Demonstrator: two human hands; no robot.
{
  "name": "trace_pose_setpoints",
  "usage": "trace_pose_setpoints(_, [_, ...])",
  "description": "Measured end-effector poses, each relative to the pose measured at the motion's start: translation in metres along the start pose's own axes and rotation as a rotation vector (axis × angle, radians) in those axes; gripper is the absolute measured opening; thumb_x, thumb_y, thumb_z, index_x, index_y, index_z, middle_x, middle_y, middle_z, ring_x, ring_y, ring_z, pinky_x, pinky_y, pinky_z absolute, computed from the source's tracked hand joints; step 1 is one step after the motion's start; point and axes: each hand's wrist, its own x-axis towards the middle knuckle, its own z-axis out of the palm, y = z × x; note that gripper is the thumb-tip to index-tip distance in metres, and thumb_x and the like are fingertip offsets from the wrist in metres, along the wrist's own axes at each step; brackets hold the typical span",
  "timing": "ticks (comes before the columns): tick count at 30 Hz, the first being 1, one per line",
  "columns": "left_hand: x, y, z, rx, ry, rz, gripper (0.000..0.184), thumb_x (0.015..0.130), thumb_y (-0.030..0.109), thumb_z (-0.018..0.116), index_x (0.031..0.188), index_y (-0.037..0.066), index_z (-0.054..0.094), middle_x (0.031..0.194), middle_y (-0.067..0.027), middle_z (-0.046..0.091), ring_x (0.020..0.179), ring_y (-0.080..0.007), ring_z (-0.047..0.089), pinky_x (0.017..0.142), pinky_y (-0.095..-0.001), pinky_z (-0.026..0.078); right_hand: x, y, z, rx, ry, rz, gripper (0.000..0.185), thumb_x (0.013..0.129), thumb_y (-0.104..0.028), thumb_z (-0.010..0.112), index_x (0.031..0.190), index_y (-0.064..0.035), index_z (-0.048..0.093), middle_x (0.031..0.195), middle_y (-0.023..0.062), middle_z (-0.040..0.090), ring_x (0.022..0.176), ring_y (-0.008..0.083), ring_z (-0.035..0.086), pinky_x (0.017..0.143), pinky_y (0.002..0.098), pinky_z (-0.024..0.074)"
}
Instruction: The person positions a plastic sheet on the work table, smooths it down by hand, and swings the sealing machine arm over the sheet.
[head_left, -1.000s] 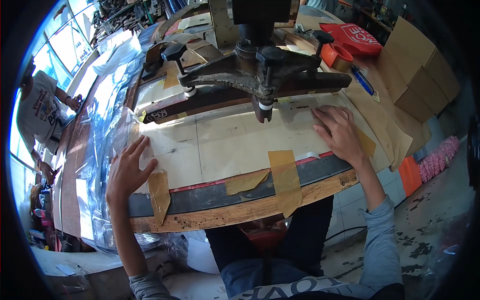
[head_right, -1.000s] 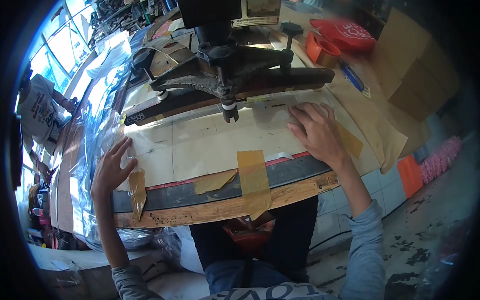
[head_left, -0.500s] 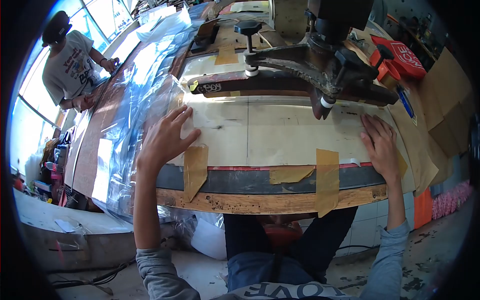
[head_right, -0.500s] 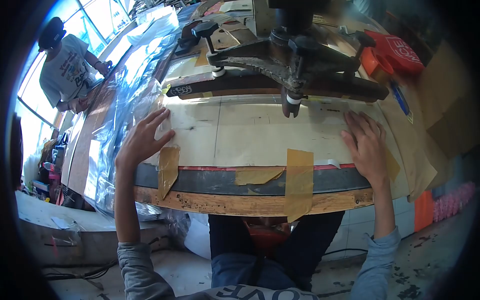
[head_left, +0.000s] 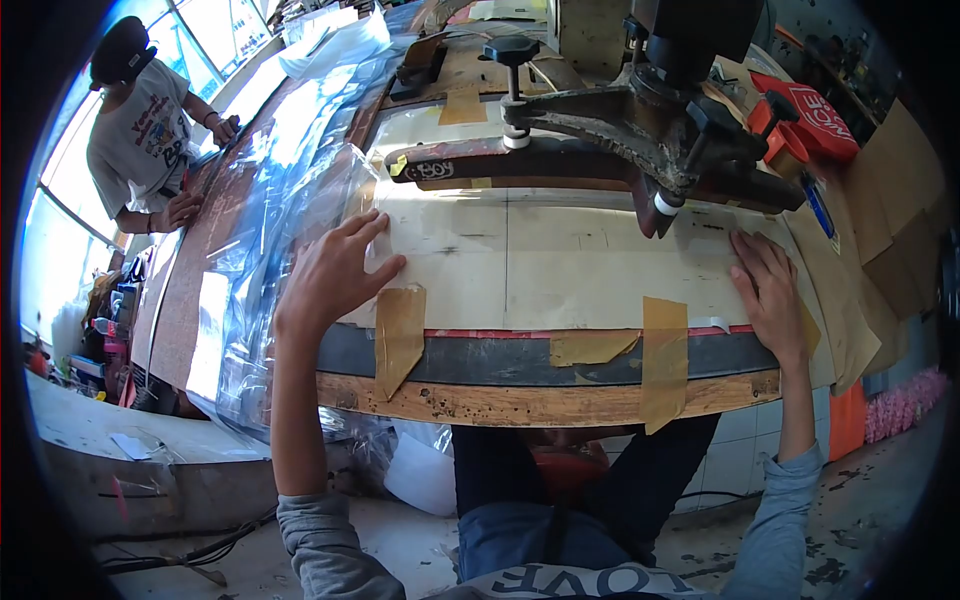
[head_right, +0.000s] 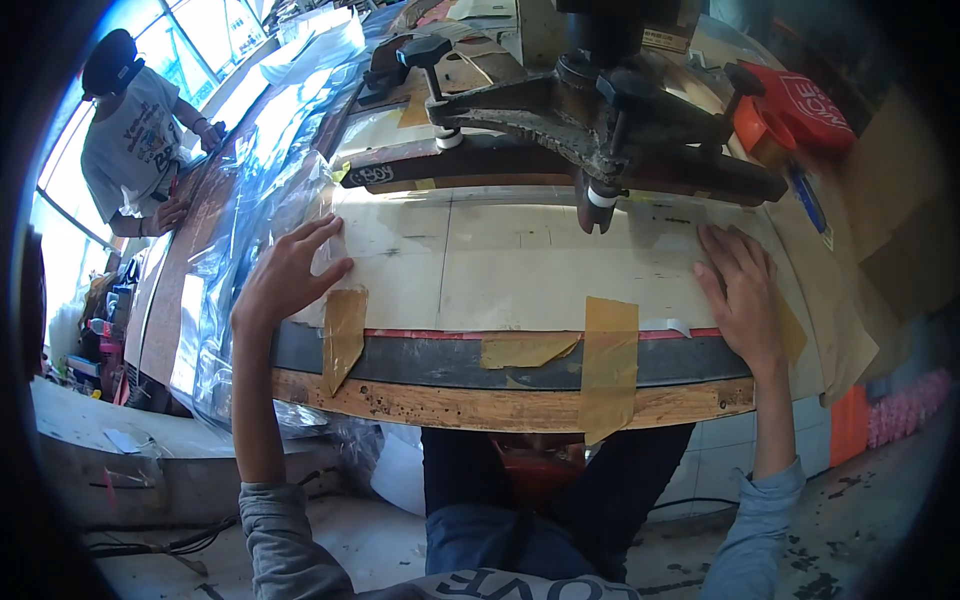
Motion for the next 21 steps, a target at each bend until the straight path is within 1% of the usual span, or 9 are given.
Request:
trace_pose_setpoints(3, [-0.001,-0.003,-0.003,0.009,-0.001,0.002,0.058,0.089,0.04,0.062,0.134,0.006,0.054,0.138,-0.0125,0.053,0.117,-0.0321,0.059,0.103,-0.0417,0.045,0.0,-0.001,0.0,-0.003,-0.001,-0.007,0.045,0.096,-0.029,0.052,0.134,-0.0058,0.054,0.135,0.0108,0.054,0.129,0.0313,0.044,0.109,0.0449,0.0279])
trace_pose_setpoints(6, [-0.001,-0.002,0.003,-0.005,0.059,0.004,0.059,0.09,0.042,0.06,0.136,0.007,0.052,0.142,-0.011,0.05,0.122,-0.0318,0.056,0.104,-0.0419,0.043,0.0,-0.001,0.001,-0.035,0.0,-0.001,0.044,0.097,-0.029,0.051,0.135,-0.0068,0.054,0.136,0.0103,0.054,0.129,0.0312,0.043,0.109,0.0444,0.0284])
trace_pose_setpoints(9, [-0.001,-0.003,0.009,0.069,0.082,-0.005,0.061,0.091,0.043,0.058,0.139,0.008,0.049,0.145,-0.0106,0.046,0.128,-0.0312,0.05,0.108,-0.0425,0.04,0.001,-0.002,0.0,-0.037,-0.004,0.007,0.044,0.097,-0.029,0.051,0.135,-0.0071,0.054,0.136,0.01,0.054,0.129,0.031,0.043,0.108,0.0441,0.0287])
trace_pose_setpoints(12, [0.002,-0.006,0.011,0.073,0.05,-0.02,0.062,0.092,0.045,0.057,0.141,0.008,0.047,0.148,-0.0105,0.044,0.133,-0.0307,0.045,0.111,-0.0431,0.036,0.001,-0.003,0.0,-0.035,-0.002,0.01,0.044,0.097,-0.03,0.051,0.135,-0.0074,0.054,0.136,0.0098,0.053,0.129,0.0307,0.043,0.108,0.0442,0.0284])
trace_pose_setpoints(18, [0.002,-0.008,0.012,0.04,0.058,-0.014,0.062,0.092,0.045,0.056,0.141,0.008,0.047,0.147,-0.0106,0.044,0.133,-0.0302,0.045,0.112,-0.0449,0.034,0.001,-0.005,-0.002,-0.034,-0.012,0.013,0.045,0.097,-0.03,0.05,0.135,-0.0079,0.053,0.135,0.0096,0.054,0.129,0.0299,0.043,0.108,0.0439,0.0295])
trace_pose_setpoints(21, [0.001,-0.004,0.009,0.051,0.012,-0.065,0.063,0.091,0.047,0.057,0.141,0.01,0.047,0.149,-0.01,0.042,0.133,-0.0297,0.045,0.112,-0.0466,0.033,0.001,-0.002,0.0,-0.037,-0.005,0.009,0.045,0.097,-0.031,0.05,0.135,-0.0073,0.054,0.135,0.0098,0.055,0.129,0.0293,0.043,0.107,0.0434,0.0301])
